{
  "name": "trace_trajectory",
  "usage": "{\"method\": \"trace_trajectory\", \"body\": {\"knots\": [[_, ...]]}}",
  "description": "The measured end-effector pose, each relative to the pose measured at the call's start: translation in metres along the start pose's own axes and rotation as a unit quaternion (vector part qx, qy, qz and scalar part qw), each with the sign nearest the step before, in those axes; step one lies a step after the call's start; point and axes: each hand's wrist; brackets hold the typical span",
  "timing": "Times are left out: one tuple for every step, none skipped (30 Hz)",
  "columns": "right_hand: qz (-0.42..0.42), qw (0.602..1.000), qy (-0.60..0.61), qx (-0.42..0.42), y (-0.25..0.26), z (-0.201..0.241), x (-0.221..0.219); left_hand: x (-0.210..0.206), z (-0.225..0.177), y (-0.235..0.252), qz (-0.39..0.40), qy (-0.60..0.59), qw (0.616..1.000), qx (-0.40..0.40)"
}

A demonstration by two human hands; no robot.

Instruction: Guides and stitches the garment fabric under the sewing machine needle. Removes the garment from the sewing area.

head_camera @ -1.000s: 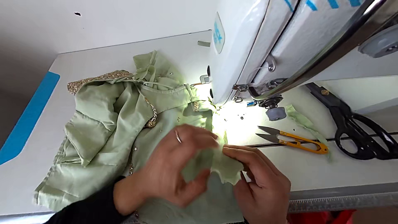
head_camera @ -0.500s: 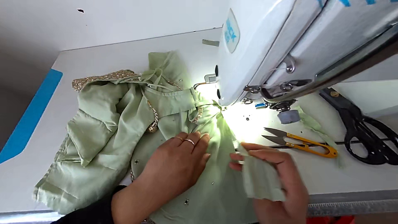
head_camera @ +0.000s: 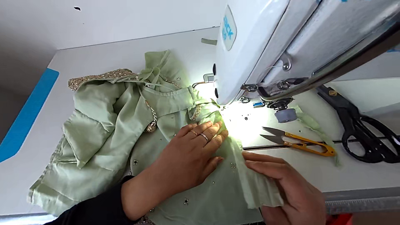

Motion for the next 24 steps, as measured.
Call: {"method": "trace_trajectory", "body": {"knots": [[0.011,1.0,-0.012,0.013,-0.001,0.0,-0.002,0.002,0.0,0.0,-0.006,-0.006,1.0,0.002],[0.025,0.999,-0.026,0.028,-0.003,-0.001,-0.003,0.005,0.001,0.0,-0.016,-0.013,1.0,0.004],[0.04,0.997,-0.04,0.044,-0.004,-0.002,-0.004,0.008,0.001,0.001,-0.03,-0.023,0.999,0.008],[0.055,0.995,-0.059,0.059,-0.005,-0.003,-0.006,0.011,0.002,0.002,-0.05,-0.029,0.998,0.014],[0.068,0.992,-0.081,0.074,-0.005,-0.004,-0.007,0.014,0.002,0.005,-0.071,-0.033,0.997,0.019],[0.079,0.987,-0.106,0.087,-0.006,-0.004,-0.008,0.017,0.001,0.008,-0.083,-0.033,0.996,0.019],[0.09,0.983,-0.127,0.096,-0.006,-0.004,-0.009,0.018,0.0,0.01,-0.081,-0.034,0.996,0.013],[0.1,0.98,-0.142,0.102,-0.007,-0.003,-0.009,0.017,0.0,0.013,-0.072,-0.037,0.997,0.0],[0.106,0.977,-0.151,0.107,-0.006,-0.003,-0.01,0.013,0.001,0.015,-0.062,-0.042,0.997,-0.012],[0.106,0.976,-0.157,0.11,-0.007,-0.003,-0.011,0.008,0.003,0.017,-0.055,-0.044,0.997,-0.02],[0.102,0.976,-0.158,0.11,-0.007,-0.004,-0.012,0.003,0.005,0.019,-0.054,-0.045,0.997,-0.022],[0.092,0.978,-0.153,0.108,-0.008,-0.004,-0.012,0.0,0.008,0.019,-0.056,-0.048,0.997,-0.018],[0.072,0.982,-0.14,0.101,-0.009,-0.004,-0.012,-0.002,0.01,0.02,-0.059,-0.052,0.997,-0.011],[0.05,0.986,-0.126,0.092,-0.011,-0.004,-0.011,-0.002,0.011,0.019,-0.06,-0.057,0.997,-0.004],[0.031,0.99,-0.111,0.082,-0.012,-0.004,-0.01,-0.003,0.012,0.019,-0.061,-0.06,0.996,-0.001],[0.018,0.992,-0.097,0.074,-0.013,-0.004,-0.009,-0.003,0.012,0.019,-0.062,-0.061,0.996,-0.002],[0.013,0.993,-0.09,0.07,-0.013,-0.004,-0.008,-0.004,0.013,0.019,-0.062,-0.059,0.996,-0.005],[0.012,0.994,-0.089,0.067,-0.013,-0.005,-0.008,-0.006,0.013,0.019,-0.062,-0.055,0.997,-0.009],[0.014,0.994,-0.092,0.065,-0.013,-0.005,-0.008,-0.007,0.014,0.018,-0.062,-0.055,0.996,-0.014],[0.015,0.993,-0.099,0.063,-0.013,-0.005,-0.009,-0.008,0.014,0.018,-0.062,-0.055,0.996,-0.018],[0.019,0.992,-0.109,0.059,-0.012,-0.005,-0.01,-0.008,0.014,0.018,-0.061,-0.055,0.996,-0.022],[0.023,0.991,-0.12,0.057,-0.012,-0.005,-0.01,-0.008,0.015,0.018,-0.06,-0.055,0.996,-0.025],[0.026,0.99,-0.129,0.055,-0.012,-0.005,-0.011,-0.008,0.015,0.018,-0.058,-0.055,0.996,-0.026],[0.03,0.989,-0.137,0.054,-0.011,-0.005,-0.011,-0.008,0.015,0.018,-0.056,-0.056,0.996,-0.029]]}}
Point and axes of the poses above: each hand's wrist, its own y-axis towards the middle knuckle, its own x-axis out of the back of the hand, z = x × y, and after that the axes turned 7 degrees about x, right-handed
